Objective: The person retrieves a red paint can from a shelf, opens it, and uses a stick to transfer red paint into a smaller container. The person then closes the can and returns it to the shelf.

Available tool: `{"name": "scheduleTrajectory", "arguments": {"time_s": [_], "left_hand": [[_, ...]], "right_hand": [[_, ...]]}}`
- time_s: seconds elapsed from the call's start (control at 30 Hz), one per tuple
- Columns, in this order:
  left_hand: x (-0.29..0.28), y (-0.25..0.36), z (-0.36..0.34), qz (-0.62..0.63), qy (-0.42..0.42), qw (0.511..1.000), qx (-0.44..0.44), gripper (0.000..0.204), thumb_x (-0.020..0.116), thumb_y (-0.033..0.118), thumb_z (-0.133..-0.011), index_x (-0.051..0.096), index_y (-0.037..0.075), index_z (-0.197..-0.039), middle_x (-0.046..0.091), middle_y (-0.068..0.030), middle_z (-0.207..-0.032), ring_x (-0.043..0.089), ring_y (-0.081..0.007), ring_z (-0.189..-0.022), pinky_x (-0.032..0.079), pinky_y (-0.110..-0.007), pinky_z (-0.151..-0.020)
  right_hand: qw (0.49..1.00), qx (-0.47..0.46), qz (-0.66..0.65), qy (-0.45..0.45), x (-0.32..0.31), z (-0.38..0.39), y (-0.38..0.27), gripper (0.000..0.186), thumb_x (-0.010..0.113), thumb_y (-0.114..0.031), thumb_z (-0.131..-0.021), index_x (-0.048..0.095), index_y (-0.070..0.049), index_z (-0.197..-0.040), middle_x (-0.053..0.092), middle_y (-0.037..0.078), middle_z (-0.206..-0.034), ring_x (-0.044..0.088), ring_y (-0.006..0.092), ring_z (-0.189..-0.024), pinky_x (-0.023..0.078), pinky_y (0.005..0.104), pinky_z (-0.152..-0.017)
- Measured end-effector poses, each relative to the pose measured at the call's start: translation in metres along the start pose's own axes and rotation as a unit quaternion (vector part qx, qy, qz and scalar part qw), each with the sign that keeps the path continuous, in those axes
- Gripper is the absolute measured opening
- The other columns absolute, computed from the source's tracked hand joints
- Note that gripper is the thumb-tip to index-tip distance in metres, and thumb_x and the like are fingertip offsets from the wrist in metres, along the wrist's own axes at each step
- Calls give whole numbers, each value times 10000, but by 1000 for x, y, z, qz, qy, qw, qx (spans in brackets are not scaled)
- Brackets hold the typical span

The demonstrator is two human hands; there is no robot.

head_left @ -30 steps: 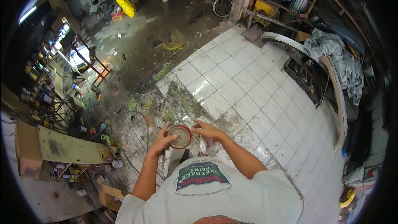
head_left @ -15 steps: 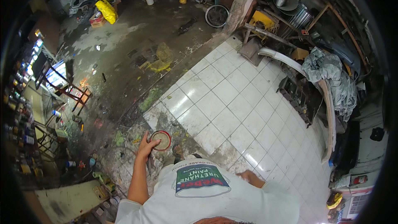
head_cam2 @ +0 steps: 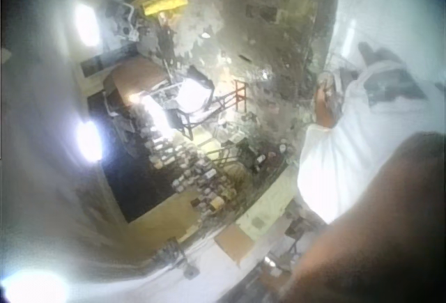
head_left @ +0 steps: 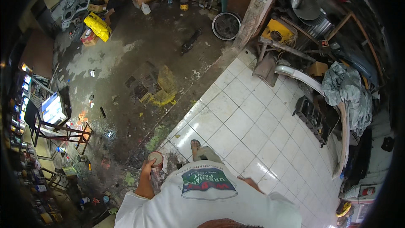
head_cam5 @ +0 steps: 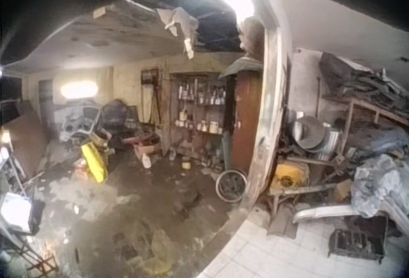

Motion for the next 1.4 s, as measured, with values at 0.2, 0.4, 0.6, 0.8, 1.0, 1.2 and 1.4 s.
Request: {"name": "scheduleTrajectory", "arguments": {"time_s": [0.2, 0.4, 0.6, 0.8, 1.0, 1.2, 1.4], "left_hand": [[-22, 45, -56, 34, 33, 995, -83, 970, 848, 325, -790, 364, -25, -1555, 570, -231, -1432, 557, -345, -1308, 423, -475, -1107], [-15, 105, -152, 54, 25, 992, -115, 900, 822, 271, -813, 390, -17, -1548, 586, -224, -1408, 582, -344, -1274, 458, -450, -1071], [50, 265, -345, -8, -103, 995, -13, 833, 797, 218, -836, 416, -9, -1541, 602, -216, -1384, 607, -344, -1240, 492, -424, -1035], [196, 600, -393, -47, -72, 994, 61, 1199, 880, 354, -777, 144, -10, -1650, 456, -243, -1559, 511, -351, -1384, 428, -447, -1110], [336, 829, -436, -55, -128, 985, 99, 1158, 839, 427, -823, 149, 5, -1653, 373, -228, -1623, 381, -364, -1487, 351, -473, -1180], [396, 942, -508, 28, -171, 982, 78, 790, 806, 491, -830, 518, 94, -1449, 665, -92, -1105, 631, -178, -801, 496, -330, -604], [442, 1061, -529, 42, -81, 990, 104, 644, 788, 511, -832, 591, 135, -1317, 574, 3, -837, 462, -112, -542, 323, -270, -462]], "right_hand": [[943, -172, 269, 99, -97, -89, -306, 773, 778, -608, -836, 711, 67, -1208, 741, 239, -1106, 714, 319, -1038, 559, 433, -916], [902, -356, 200, 144, -83, 6, -633, 825, 772, -631, -831, 667, 29, -1314, 711, 274, -1214, 700, 344, -1137, 541, 412, -996], [915, -304, 246, 105, -51, -40, -729, 895, 757, -694, -805, 671, 56, -1285, 709, 259, -1243, 705, 361, -1128, 539, 413, -1004], [998, -14, 56, 25, -24, -5, -734, 853, 732, -691, -841, 690, 61, -1243, 713, 274, -1202, 687, 398, -1136, 531, 473, -997], [774, -583, 245, 31, -50, -62, -761, 458, 699, -503, -945, 753, -56, -1022, 693, 190, -791, 671, 342, -738, 538, 467, -682], [945, -218, 219, 112, -95, -179, -966, 546, 724, -564, -902, 762, -20, -870, 748, 216, -897, 720, 358, -852, 565, 469, -771], [878, -342, 321, 99, -124, -94, -1341, 783, 791, -595, -784, 680, 3, -1278, 703, 260, -1218, 674, 392, -1161, 524, 449, -992]]}}
Point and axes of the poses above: each hand's wrist, its own z-axis away from the middle knuckle, its own x-axis out of the palm, y = z × x, the point moved 6 cm from there along -z, towards the middle knuckle
